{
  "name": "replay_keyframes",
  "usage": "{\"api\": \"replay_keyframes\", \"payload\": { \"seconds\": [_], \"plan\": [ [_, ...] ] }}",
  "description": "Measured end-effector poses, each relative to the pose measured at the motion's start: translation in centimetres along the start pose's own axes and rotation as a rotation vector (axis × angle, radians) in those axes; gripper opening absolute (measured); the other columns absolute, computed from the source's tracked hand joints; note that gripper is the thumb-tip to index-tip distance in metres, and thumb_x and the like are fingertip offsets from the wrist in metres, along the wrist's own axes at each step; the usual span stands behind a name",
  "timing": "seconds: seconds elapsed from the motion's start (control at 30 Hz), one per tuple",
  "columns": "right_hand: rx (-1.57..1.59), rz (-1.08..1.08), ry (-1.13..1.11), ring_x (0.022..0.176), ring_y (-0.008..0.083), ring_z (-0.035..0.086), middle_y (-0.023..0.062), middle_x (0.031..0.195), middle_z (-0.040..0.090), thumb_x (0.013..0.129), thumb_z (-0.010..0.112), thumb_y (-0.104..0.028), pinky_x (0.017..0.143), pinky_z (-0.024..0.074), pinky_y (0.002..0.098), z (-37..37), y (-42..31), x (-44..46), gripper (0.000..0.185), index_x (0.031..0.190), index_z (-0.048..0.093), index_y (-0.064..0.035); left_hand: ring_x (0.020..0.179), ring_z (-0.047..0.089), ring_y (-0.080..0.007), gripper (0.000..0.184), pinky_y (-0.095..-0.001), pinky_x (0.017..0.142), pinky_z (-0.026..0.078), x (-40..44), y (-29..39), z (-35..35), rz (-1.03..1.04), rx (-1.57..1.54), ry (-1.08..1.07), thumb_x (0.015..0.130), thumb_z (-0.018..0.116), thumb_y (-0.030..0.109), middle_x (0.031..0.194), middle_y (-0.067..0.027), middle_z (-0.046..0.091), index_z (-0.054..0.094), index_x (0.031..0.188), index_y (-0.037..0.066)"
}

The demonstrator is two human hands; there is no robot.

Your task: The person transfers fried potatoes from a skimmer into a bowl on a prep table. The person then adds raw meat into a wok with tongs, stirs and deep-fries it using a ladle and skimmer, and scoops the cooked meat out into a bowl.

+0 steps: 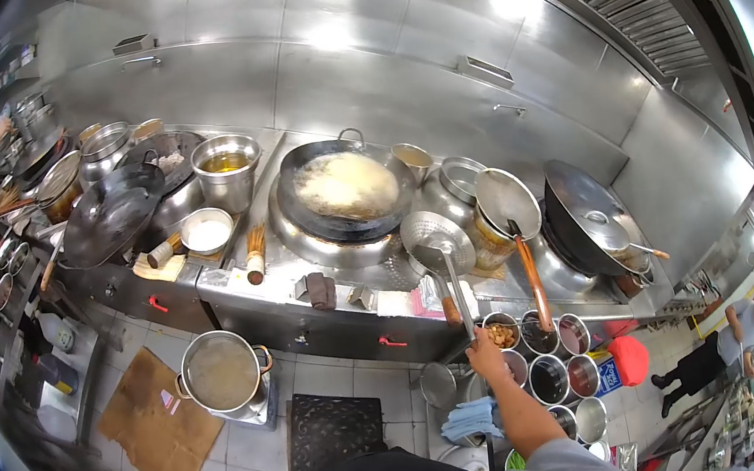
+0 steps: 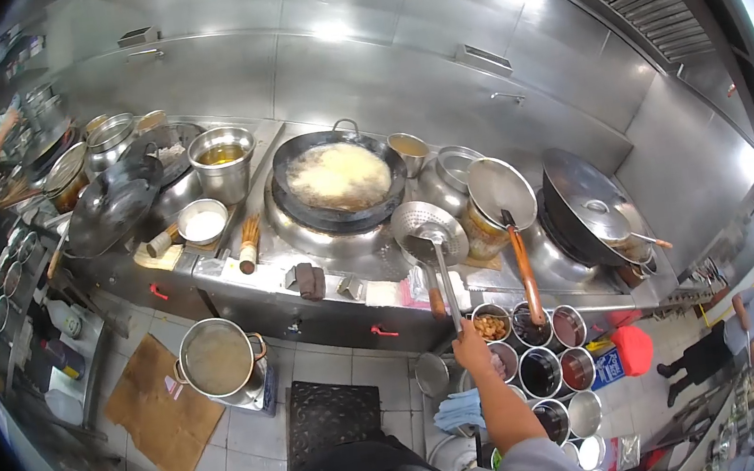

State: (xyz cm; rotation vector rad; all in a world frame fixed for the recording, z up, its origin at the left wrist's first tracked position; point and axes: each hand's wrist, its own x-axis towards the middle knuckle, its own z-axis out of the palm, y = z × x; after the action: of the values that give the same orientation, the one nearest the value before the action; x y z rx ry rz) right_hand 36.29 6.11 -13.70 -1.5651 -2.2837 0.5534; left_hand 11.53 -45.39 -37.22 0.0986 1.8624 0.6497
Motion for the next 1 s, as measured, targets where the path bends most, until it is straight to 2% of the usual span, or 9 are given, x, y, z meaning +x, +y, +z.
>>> {"api": "replay_keyframes", "payload": {
  "seconds": [0.23,0.33,0.4,0.47,0.6,0.67,0.73,0.8,1.0],
  "plan": [
    [-0.188,-0.271,0.225,0.097,0.0348,0.053,0.0164,0.095,0.057,0.076,0.066,-0.015,0.08,0.0447,0.0434,0.9,-4.1,-2.9,0.047,0.12,0.05,-0.0066,0.055,0.058,-0.0248,0.015,-0.0398,0.046,0.049,0.1,0.3,-0.3,-0.074,-0.445,0.138,0.08,0.054,0.012,0.068,-0.0136,0.059,0.062,0.077,0.0],
    [0.022,-0.396,0.198,0.091,0.0323,0.054,0.0142,0.093,0.058,0.077,0.065,-0.012,0.078,0.0443,0.0408,2.9,-7.0,-6.0,0.036,0.111,0.056,-0.0058,0.059,0.061,-0.0247,0.014,-0.0379,0.05,0.051,1.4,-1.4,-0.6,0.331,0.009,0.078,0.078,0.056,0.009,0.074,-0.0139,0.063,0.067,0.082,0.002],
    [0.098,-0.348,-0.014,0.09,0.0323,0.054,0.0125,0.092,0.058,0.076,0.066,-0.013,0.08,0.0433,0.0415,4.6,-7.7,-8.1,0.035,0.109,0.057,-0.0064,0.071,0.064,-0.024,0.018,-0.0371,0.061,0.053,-0.1,-1.2,-0.3,-0.041,-0.167,0.115,0.076,0.057,0.012,0.083,-0.0117,0.067,0.07,0.088,0.007],
    [-0.007,-0.453,0.149,0.091,0.0328,0.054,0.0132,0.092,0.058,0.076,0.066,-0.013,0.081,0.043,0.0433,4.4,-7.8,-8.5,0.039,0.112,0.055,-0.0074,0.082,0.065,-0.023,0.02,-0.0363,0.073,0.053,-0.1,-2.7,-0.7,0.483,0.733,0.209,0.075,0.057,0.018,0.088,-0.0091,0.068,0.071,0.089,0.014],
    [-0.238,-0.27,0.432,0.096,0.0376,0.052,0.0172,0.096,0.056,0.074,0.064,-0.014,0.082,0.0424,0.0442,1.7,-5.8,-6.5,0.047,0.119,0.049,-0.009,0.089,0.064,-0.0251,0.02,-0.0383,0.079,0.051,-0.2,-6.2,-1.4,0.221,0.271,0.125,0.077,0.055,0.023,0.09,-0.0094,0.068,0.071,0.088,0.017],
    [-0.124,-0.12,0.255,0.086,0.0375,0.055,0.0191,0.091,0.057,0.073,0.062,-0.011,0.075,0.0435,0.0455,2.7,-1.1,-2.8,0.048,0.119,0.048,-0.0079,0.09,0.064,-0.0265,0.019,-0.0378,0.079,0.051,-1.3,-7.1,-1.8,0.341,0.929,0.163,0.077,0.055,0.023,0.091,-0.0092,0.068,0.071,0.087,0.018],
    [0.209,0.027,0.023,0.071,0.0351,0.058,0.0195,0.083,0.057,0.072,0.06,-0.009,0.062,0.0464,0.0447,4.9,5.5,1.9,0.045,0.116,0.048,-0.0067,0.092,0.064,-0.0244,0.031,-0.0382,0.079,0.051,-1.1,-8.9,-2.7,0.408,0.99,0.151,0.072,0.064,0.034,0.096,-0.0071,0.068,0.068,0.099,0.019],
    [0.26,0.357,-0.04,0.047,0.0223,0.053,0.0103,0.075,0.056,0.072,0.058,-0.005,0.033,0.0369,0.0348,0.9,0.0,2.2,0.029,0.1,0.051,-0.0031,0.094,0.064,-0.0236,0.041,-0.0385,0.079,0.052,-0.5,-10.2,-3.0,0.431,1.019,0.129,0.069,0.069,0.04,0.099,-0.0063,0.067,0.066,0.106,0.02],
    [0.792,0.33,-0.17,0.04,0.0105,0.043,0.0023,0.06,0.047,0.08,0.052,-0.005,0.032,0.0333,0.0242,-3.8,-10.7,0.8,0.023,0.102,0.046,-0.0088,0.093,0.064,-0.0232,0.039,-0.0368,0.079,0.052,-0.3,-10.7,-2.0,0.329,1.015,0.071,0.073,0.066,0.038,0.105,-0.0064,0.066,0.065,0.107,0.02]
  ]
}}
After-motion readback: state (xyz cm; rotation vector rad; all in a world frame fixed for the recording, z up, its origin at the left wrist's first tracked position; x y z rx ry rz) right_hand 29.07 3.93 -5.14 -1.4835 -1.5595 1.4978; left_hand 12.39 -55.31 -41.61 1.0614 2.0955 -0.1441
